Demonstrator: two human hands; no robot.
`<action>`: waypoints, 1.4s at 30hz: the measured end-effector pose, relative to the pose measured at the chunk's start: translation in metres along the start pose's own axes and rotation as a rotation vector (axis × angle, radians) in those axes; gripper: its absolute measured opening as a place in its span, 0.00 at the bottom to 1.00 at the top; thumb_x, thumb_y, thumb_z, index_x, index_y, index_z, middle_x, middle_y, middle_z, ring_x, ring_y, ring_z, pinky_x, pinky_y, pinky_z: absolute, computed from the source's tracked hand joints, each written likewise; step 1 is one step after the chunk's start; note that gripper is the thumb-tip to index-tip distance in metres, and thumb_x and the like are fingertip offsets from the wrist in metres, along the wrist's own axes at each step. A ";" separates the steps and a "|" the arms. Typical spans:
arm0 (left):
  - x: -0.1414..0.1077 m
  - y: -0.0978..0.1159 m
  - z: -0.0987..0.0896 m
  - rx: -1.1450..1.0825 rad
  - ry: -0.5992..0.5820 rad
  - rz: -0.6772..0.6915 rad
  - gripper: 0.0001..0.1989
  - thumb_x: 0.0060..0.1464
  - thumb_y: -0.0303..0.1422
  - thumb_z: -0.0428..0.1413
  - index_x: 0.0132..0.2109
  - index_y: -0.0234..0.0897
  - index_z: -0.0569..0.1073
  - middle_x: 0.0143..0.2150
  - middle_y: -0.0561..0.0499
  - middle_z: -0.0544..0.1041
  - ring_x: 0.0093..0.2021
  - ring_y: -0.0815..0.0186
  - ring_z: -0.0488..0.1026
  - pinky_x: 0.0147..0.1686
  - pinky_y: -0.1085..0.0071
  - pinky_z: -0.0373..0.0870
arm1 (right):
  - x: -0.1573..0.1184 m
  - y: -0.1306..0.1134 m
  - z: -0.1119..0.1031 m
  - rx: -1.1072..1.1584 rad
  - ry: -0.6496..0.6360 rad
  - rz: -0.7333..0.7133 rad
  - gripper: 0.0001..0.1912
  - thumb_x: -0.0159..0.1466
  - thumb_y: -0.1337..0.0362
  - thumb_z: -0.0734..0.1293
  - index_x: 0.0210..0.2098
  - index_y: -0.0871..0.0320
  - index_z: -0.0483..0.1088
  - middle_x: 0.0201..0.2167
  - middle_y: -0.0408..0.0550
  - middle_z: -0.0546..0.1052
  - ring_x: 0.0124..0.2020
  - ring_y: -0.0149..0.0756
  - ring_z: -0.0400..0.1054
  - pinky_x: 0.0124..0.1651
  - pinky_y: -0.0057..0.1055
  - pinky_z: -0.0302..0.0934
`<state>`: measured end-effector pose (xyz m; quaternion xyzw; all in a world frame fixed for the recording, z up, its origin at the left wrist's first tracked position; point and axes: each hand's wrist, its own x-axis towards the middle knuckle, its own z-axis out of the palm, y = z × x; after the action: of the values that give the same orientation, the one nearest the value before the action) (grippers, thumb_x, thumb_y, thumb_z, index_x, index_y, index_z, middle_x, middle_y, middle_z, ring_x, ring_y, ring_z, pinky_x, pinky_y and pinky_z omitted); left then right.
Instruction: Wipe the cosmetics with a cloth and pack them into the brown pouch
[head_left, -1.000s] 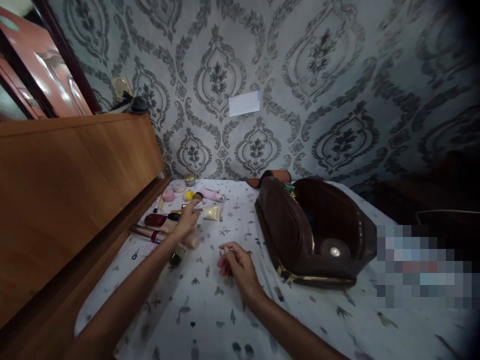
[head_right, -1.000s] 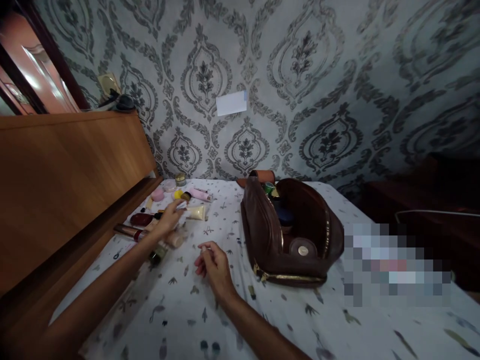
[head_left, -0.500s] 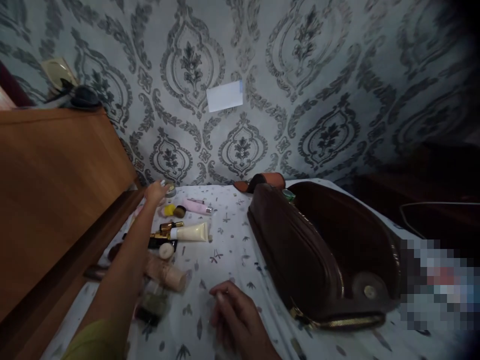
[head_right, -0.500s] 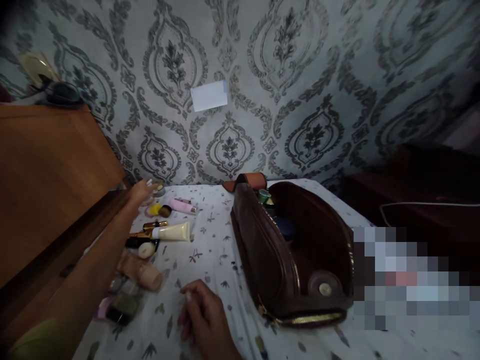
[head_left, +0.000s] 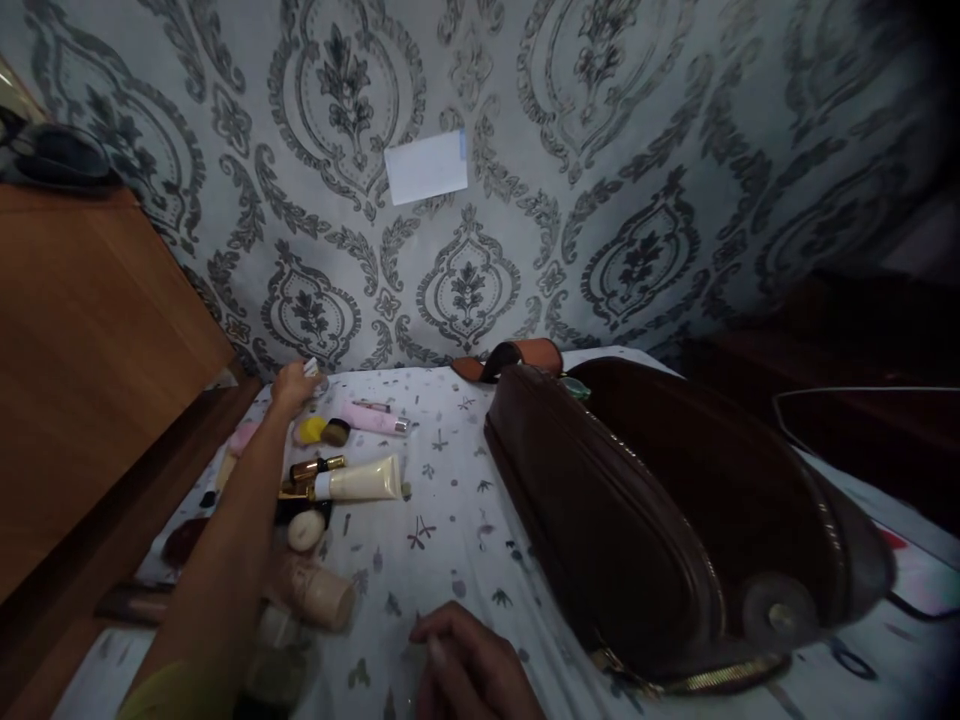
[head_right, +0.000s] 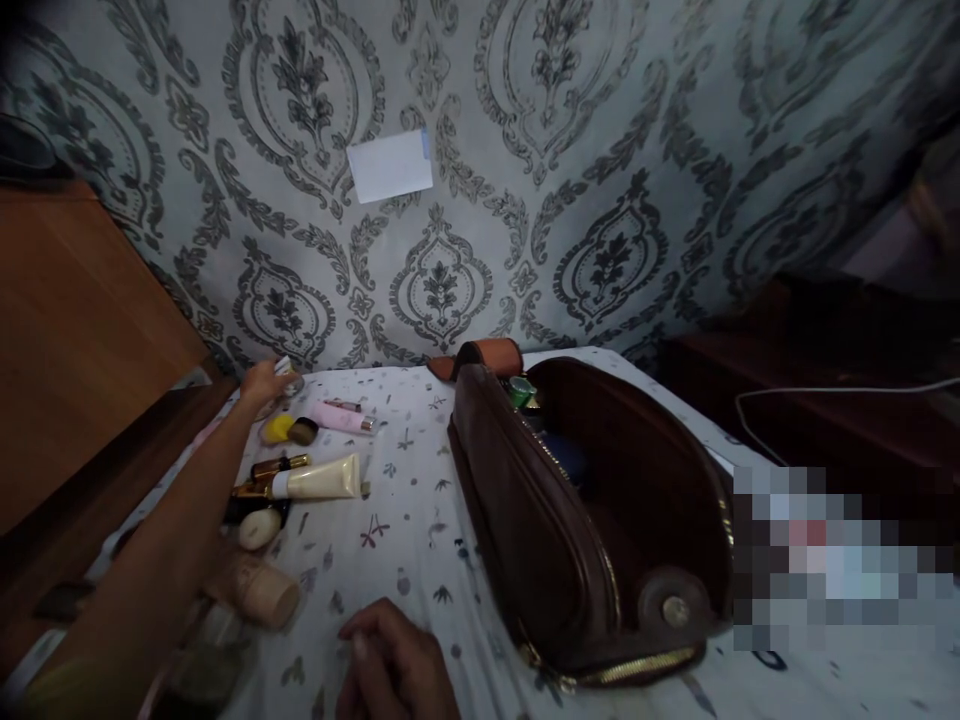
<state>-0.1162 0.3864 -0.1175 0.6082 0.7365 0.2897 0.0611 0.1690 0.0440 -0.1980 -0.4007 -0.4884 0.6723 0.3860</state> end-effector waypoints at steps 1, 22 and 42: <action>-0.004 0.003 -0.005 -0.055 0.008 0.028 0.26 0.47 0.40 0.61 0.52 0.31 0.74 0.48 0.38 0.79 0.52 0.47 0.74 0.49 0.60 0.70 | 0.000 0.000 0.000 0.011 -0.001 -0.003 0.32 0.63 0.34 0.58 0.41 0.57 0.69 0.21 0.44 0.72 0.19 0.27 0.62 0.24 0.24 0.54; -0.353 0.101 -0.065 -0.624 -0.589 0.517 0.35 0.51 0.37 0.65 0.65 0.44 0.65 0.66 0.44 0.67 0.66 0.52 0.63 0.64 0.61 0.60 | -0.036 -0.047 -0.002 0.654 0.222 0.120 0.27 0.67 0.41 0.57 0.36 0.58 0.70 0.21 0.43 0.73 0.16 0.27 0.61 0.17 0.23 0.49; -0.390 0.082 -0.038 -0.592 -0.450 0.363 0.18 0.64 0.47 0.47 0.46 0.38 0.72 0.35 0.52 0.75 0.39 0.60 0.72 0.39 0.69 0.69 | -0.054 -0.021 -0.015 0.128 0.302 -0.170 0.28 0.62 0.34 0.59 0.33 0.54 0.62 0.23 0.39 0.65 0.16 0.28 0.61 0.15 0.25 0.53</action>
<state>0.0360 0.0171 -0.1476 0.7324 0.4707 0.3548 0.3407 0.2055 0.0045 -0.1724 -0.4290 -0.4131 0.5992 0.5350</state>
